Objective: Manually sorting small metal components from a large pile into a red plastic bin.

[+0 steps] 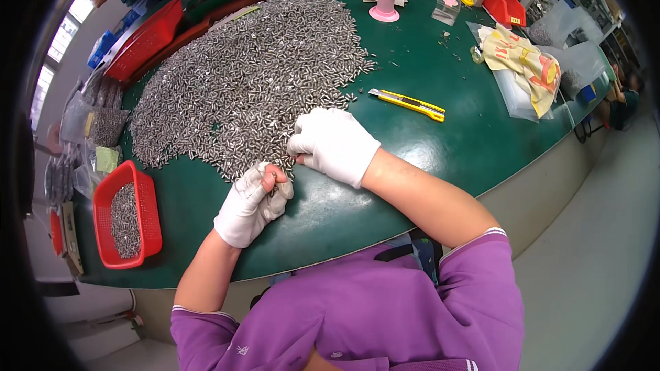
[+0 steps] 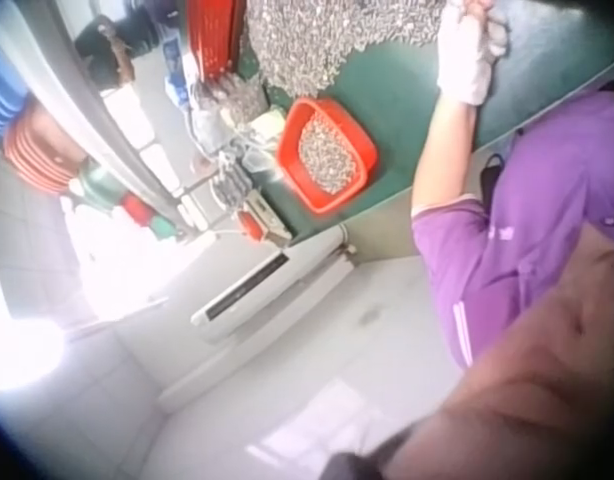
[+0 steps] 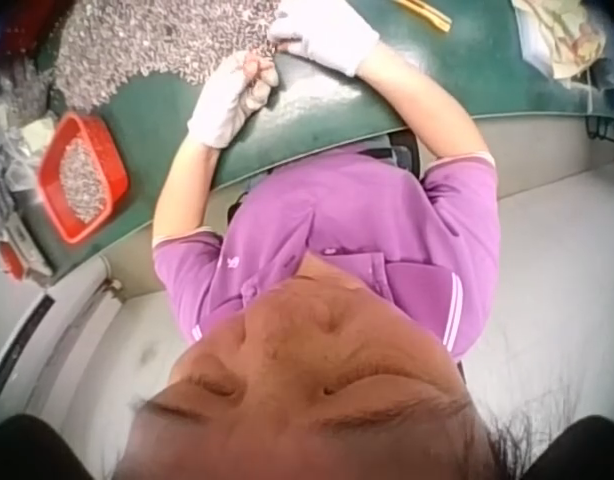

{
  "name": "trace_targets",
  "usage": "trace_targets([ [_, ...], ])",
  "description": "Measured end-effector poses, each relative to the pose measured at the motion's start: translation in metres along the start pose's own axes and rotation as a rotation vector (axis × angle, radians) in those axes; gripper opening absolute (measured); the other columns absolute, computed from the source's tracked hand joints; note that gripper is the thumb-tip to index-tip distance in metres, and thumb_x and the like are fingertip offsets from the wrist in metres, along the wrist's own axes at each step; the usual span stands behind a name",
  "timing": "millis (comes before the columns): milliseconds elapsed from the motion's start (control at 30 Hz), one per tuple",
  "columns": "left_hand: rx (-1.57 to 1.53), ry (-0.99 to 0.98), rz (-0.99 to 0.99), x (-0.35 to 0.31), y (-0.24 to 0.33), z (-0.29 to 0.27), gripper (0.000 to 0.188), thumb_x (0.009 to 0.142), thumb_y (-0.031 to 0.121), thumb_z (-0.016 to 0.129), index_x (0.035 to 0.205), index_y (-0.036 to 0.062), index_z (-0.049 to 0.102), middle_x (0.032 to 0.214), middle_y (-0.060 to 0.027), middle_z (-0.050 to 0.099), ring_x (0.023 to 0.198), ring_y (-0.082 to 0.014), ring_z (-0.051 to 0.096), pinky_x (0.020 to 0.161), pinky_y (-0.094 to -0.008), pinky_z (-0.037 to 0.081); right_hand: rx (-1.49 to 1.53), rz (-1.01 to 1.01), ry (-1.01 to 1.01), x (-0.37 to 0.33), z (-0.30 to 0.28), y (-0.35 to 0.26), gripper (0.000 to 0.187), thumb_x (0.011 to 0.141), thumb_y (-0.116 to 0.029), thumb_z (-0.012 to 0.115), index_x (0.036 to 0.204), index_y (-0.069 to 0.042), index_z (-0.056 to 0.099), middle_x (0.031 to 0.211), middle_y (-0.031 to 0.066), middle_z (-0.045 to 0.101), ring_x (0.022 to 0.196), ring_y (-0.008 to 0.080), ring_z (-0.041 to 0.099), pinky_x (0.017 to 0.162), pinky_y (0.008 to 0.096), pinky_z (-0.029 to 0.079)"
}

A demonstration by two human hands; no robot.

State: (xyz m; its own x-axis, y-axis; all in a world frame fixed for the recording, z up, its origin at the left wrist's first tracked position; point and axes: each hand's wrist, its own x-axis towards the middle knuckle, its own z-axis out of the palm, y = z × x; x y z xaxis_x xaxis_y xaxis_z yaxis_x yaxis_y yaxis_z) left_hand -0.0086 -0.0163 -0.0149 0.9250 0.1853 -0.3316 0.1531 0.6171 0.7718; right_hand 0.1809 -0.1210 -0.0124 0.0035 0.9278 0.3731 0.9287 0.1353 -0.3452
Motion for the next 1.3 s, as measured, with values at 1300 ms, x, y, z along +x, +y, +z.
trace_targets([
  [1300,0.045,0.083,0.091,-0.001,-0.001,0.002,0.027,0.096,0.033,0.051,0.095,0.0074,0.059,0.079,-0.0026,0.060,0.058,-0.0076,0.045,0.051,-0.0211,0.034,-0.012,0.092,-0.078,0.000,-0.003,0.002,0.013,0.076,-0.022,0.065,0.083,-0.012,0.067,0.082,0.0070,0.059,0.083,0.0275,0.059,0.074,0.0397,0.048],
])
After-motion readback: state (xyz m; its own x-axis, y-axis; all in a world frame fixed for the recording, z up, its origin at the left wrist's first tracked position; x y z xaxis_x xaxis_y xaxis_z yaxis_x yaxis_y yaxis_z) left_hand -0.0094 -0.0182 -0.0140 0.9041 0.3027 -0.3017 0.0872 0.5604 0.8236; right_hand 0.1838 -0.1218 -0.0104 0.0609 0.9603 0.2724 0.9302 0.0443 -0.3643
